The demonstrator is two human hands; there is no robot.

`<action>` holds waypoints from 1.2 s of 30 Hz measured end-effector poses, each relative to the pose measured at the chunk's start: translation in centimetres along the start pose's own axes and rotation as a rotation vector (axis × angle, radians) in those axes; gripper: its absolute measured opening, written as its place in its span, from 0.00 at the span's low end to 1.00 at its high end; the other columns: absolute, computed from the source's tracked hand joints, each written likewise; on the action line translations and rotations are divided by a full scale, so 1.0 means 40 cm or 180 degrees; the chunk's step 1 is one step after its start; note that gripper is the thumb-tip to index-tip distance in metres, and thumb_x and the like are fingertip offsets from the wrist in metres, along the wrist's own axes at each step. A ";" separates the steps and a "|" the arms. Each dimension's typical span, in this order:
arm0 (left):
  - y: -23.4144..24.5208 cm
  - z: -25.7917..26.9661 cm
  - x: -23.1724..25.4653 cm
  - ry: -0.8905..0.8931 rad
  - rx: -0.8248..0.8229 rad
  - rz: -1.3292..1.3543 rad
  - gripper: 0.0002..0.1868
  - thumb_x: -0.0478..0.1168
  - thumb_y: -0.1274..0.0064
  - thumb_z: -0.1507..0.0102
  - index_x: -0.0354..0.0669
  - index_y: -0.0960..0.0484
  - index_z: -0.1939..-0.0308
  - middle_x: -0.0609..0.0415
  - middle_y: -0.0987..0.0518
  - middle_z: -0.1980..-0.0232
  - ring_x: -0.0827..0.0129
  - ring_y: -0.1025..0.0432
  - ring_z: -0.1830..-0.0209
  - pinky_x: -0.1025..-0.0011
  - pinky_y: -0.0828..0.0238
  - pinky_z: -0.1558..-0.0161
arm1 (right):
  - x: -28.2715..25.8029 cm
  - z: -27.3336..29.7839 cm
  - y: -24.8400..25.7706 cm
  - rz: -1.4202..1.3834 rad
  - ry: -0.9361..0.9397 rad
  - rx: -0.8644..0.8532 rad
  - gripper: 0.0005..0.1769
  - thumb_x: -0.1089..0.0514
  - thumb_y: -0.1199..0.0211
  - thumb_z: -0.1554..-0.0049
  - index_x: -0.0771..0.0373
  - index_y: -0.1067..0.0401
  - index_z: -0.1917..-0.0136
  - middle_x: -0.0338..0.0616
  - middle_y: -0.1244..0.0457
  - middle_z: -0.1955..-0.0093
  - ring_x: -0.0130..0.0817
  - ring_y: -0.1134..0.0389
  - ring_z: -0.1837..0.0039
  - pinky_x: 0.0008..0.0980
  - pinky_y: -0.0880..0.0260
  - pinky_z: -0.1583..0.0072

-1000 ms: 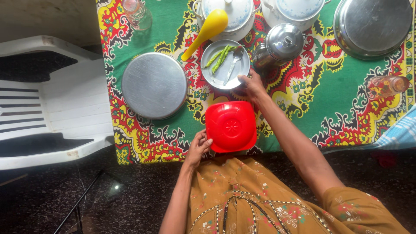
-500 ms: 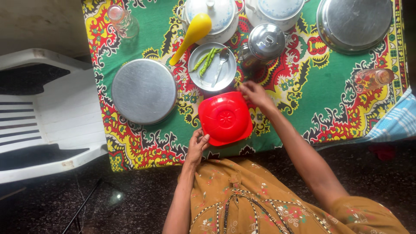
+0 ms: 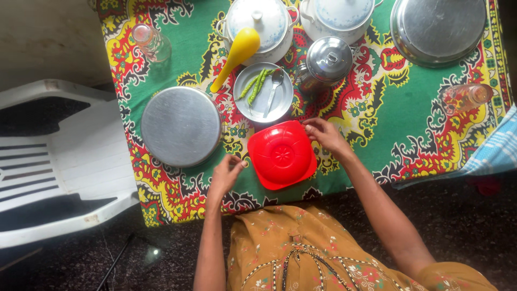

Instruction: The person wipes a glass, a red plastic container, and a metal lid with a blue and white cloth. They then wipe the table surface and rearrange the items on the table.

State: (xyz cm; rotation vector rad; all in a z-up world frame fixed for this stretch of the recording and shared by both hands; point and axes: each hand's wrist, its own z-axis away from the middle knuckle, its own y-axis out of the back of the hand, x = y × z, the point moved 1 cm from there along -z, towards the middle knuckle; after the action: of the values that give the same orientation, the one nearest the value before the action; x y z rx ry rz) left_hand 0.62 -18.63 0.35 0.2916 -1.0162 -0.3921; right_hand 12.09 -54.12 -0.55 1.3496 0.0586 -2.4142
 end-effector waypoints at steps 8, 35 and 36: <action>0.041 -0.067 0.099 -0.0212 0.0614 0.0514 0.12 0.42 0.44 0.34 0.36 0.21 0.54 0.49 0.14 0.61 0.66 0.17 0.63 0.67 0.22 0.60 | -0.031 0.024 0.059 -0.0085 0.0281 0.1103 0.19 0.56 0.42 0.35 0.70 0.28 0.35 0.51 0.30 0.42 0.35 0.29 0.45 0.32 0.28 0.43; 0.166 -0.624 0.175 -0.2188 0.0875 -0.1298 0.32 0.31 0.40 0.42 0.35 0.31 0.34 0.39 0.23 0.45 0.43 0.29 0.48 0.53 0.30 0.49 | -0.410 -0.180 0.113 0.3742 0.1266 0.1288 0.47 0.43 0.23 0.54 0.36 0.34 0.23 0.50 0.53 0.16 0.62 0.59 0.16 0.71 0.57 0.24; 0.158 -0.641 0.149 -0.2251 0.0751 -0.1320 0.31 0.30 0.41 0.42 0.35 0.30 0.35 0.39 0.23 0.45 0.43 0.28 0.48 0.52 0.31 0.49 | -0.400 -0.175 0.108 0.3745 0.1229 0.1293 0.46 0.43 0.23 0.55 0.36 0.34 0.23 0.50 0.53 0.16 0.62 0.59 0.16 0.71 0.57 0.24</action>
State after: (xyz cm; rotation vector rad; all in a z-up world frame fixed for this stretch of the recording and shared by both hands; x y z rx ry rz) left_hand 26.77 -14.26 -5.26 0.6048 -1.7078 -0.7840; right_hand 26.80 -51.84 9.54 1.3928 -0.8963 -1.1910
